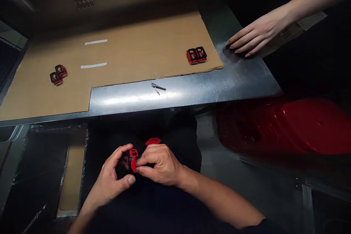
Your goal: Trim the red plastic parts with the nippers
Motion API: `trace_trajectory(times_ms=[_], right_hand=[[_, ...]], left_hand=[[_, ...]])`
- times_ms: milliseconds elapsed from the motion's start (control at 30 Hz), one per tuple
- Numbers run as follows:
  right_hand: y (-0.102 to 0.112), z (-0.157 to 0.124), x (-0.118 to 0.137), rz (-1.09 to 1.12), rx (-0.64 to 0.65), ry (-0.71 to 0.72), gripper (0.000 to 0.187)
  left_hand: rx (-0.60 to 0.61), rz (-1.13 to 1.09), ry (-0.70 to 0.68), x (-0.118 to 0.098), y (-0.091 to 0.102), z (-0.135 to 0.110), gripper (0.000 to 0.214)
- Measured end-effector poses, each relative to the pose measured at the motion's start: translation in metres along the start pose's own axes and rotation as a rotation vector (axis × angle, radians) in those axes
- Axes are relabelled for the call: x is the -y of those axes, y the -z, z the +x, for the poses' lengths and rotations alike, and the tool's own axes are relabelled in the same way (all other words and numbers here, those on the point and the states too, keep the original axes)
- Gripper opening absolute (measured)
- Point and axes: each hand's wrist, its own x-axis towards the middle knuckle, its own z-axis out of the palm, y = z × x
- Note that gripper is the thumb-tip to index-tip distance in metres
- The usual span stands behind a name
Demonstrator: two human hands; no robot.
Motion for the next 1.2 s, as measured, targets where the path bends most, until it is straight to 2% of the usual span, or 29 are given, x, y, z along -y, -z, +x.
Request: trace_trajectory(times_ms=[500,733,900,1200], right_hand=[[-0.005,0.000,0.003,-0.055,-0.006,0.117,0.009],[-0.006,0.001,0.003,-0.081,-0.013,0.154,0.008],[-0.009,0.003,0.000,-0.129,-0.064,0.217,0.005],[-0.009,0.004,-0.003,-0.312,-0.082,0.333,0.007]], left_hand=[[-0.078,0.071,-0.135,0.005,-0.009,-0.006,0.073],[-0.111,0.085,-0.168,0.010,-0.009,-0.009,0.082],[-0.119,0.076,-0.197,0.015,-0.009,-0.009,0.084],[-0.131,0.028,-0.254,0.018,-0.010,-0.005,0.078]])
